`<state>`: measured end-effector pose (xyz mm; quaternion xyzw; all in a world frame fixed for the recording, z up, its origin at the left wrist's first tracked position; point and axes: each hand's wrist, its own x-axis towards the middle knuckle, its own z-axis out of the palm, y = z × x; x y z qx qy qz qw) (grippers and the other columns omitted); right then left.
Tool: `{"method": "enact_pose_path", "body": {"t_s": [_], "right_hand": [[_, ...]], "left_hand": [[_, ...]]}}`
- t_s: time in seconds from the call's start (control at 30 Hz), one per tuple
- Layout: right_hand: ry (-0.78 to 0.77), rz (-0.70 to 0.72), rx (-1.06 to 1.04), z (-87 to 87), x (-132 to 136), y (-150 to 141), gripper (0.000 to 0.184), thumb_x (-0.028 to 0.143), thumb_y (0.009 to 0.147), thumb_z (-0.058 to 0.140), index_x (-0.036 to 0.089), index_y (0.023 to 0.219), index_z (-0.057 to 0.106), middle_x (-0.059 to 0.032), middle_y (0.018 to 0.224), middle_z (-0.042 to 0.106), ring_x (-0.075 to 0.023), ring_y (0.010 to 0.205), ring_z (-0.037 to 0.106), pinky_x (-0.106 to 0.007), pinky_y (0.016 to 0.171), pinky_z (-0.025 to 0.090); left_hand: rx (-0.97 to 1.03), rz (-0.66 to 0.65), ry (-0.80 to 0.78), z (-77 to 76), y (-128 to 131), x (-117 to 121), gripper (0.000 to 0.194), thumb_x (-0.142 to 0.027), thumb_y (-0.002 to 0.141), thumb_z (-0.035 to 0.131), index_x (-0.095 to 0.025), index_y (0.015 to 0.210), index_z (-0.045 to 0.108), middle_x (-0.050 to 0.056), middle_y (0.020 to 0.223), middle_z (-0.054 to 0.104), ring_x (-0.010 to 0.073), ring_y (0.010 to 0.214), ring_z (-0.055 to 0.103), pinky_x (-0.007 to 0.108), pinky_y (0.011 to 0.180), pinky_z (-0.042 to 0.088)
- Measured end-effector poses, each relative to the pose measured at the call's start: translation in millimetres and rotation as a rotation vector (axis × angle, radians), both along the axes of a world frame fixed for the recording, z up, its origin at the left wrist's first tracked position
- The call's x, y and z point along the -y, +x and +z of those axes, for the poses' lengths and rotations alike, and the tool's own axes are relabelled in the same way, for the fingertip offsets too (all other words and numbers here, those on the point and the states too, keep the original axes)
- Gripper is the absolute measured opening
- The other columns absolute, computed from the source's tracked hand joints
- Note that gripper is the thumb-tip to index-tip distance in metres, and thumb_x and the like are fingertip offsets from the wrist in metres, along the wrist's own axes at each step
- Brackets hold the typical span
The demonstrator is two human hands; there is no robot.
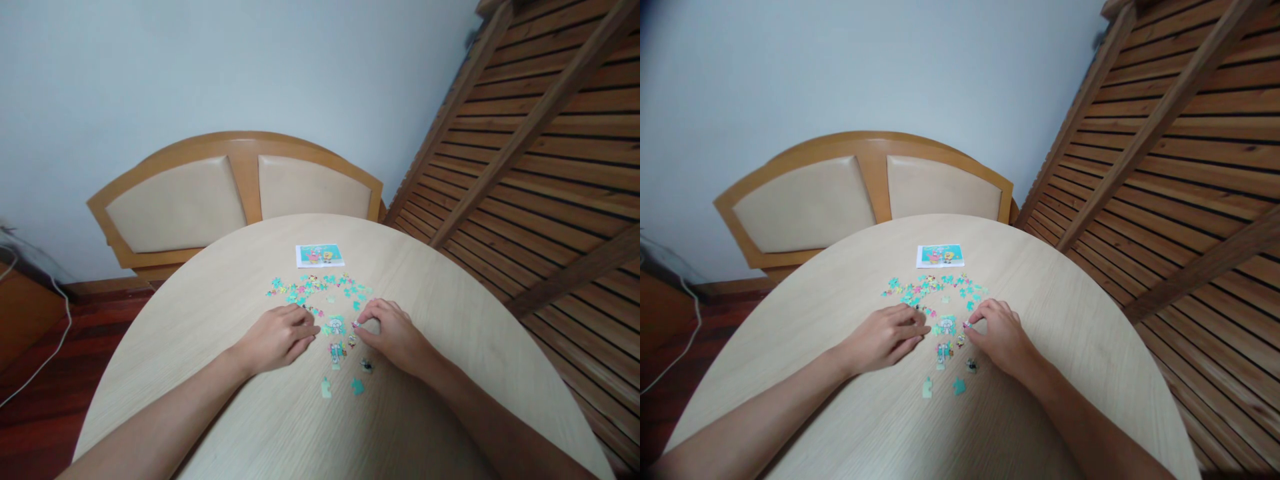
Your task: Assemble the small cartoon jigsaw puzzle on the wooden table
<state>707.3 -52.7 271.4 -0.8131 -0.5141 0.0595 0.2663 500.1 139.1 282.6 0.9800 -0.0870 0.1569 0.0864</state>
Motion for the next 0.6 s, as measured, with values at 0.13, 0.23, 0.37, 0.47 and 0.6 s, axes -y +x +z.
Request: {"method": "enact_pose_path", "body": {"t_s": [0.13, 0.23, 0.37, 0.47, 0.6], "right_hand": [[0.012, 0.020, -0.020, -1.8, 0, 2, 0.009, 0.032, 0.081, 0.070, 0.023, 0.082, 0.068, -0.0056, 0.100, 0.069, -0.0263, 0.103, 0.060, -0.043, 0.093, 0.043], [0.013, 0.013, -0.029, -2.3, -1, 2, 0.011, 0.034, 0.082, 0.070, 0.024, 0.082, 0.069, -0.0054, 0.099, 0.070, -0.0273, 0.105, 0.060, -0.043, 0.094, 0.043], [-0.010, -0.023, -0.048, 1.0, -2, -1, 0.010, 0.034, 0.080, 0.071, 0.024, 0.083, 0.070, -0.0063, 0.098, 0.073, -0.0305, 0.115, 0.059, -0.046, 0.098, 0.042], [-0.016, 0.000, -0.065, 5.3, -3, -3, 0.007, 0.031, 0.080, 0.070, 0.024, 0.081, 0.068, -0.0050, 0.094, 0.074, -0.0288, 0.109, 0.062, -0.047, 0.101, 0.041], [-0.002, 0.041, -0.065, 9.1, -3, -4, 0.006, 0.030, 0.082, 0.068, 0.025, 0.080, 0.066, -0.0026, 0.085, 0.074, -0.0250, 0.093, 0.065, -0.045, 0.095, 0.044]], "left_hand": [[0.013, -0.004, -0.005, -0.3, 1, -1, 0.031, -0.026, 0.103, 0.041, -0.021, 0.118, 0.068, 0.008, 0.101, 0.065, 0.0196, 0.091, 0.061, 0.035, 0.081, 0.054], [0.017, -0.015, -0.005, -0.9, 1, -1, 0.031, -0.028, 0.103, 0.042, -0.022, 0.121, 0.066, 0.008, 0.101, 0.064, 0.0199, 0.093, 0.061, 0.035, 0.081, 0.054], [-0.004, -0.016, 0.007, -1.3, 1, -2, 0.029, -0.028, 0.103, 0.044, -0.024, 0.121, 0.066, 0.007, 0.103, 0.063, 0.0200, 0.093, 0.061, 0.036, 0.081, 0.054], [-0.016, -0.026, 0.012, -0.5, 1, -1, 0.029, -0.028, 0.103, 0.043, -0.024, 0.121, 0.065, 0.008, 0.104, 0.063, 0.0203, 0.095, 0.060, 0.036, 0.083, 0.054], [0.000, -0.052, 0.006, 0.3, 1, -1, 0.029, -0.028, 0.103, 0.042, -0.022, 0.120, 0.065, 0.008, 0.106, 0.064, 0.0206, 0.098, 0.061, 0.037, 0.086, 0.054]]}}
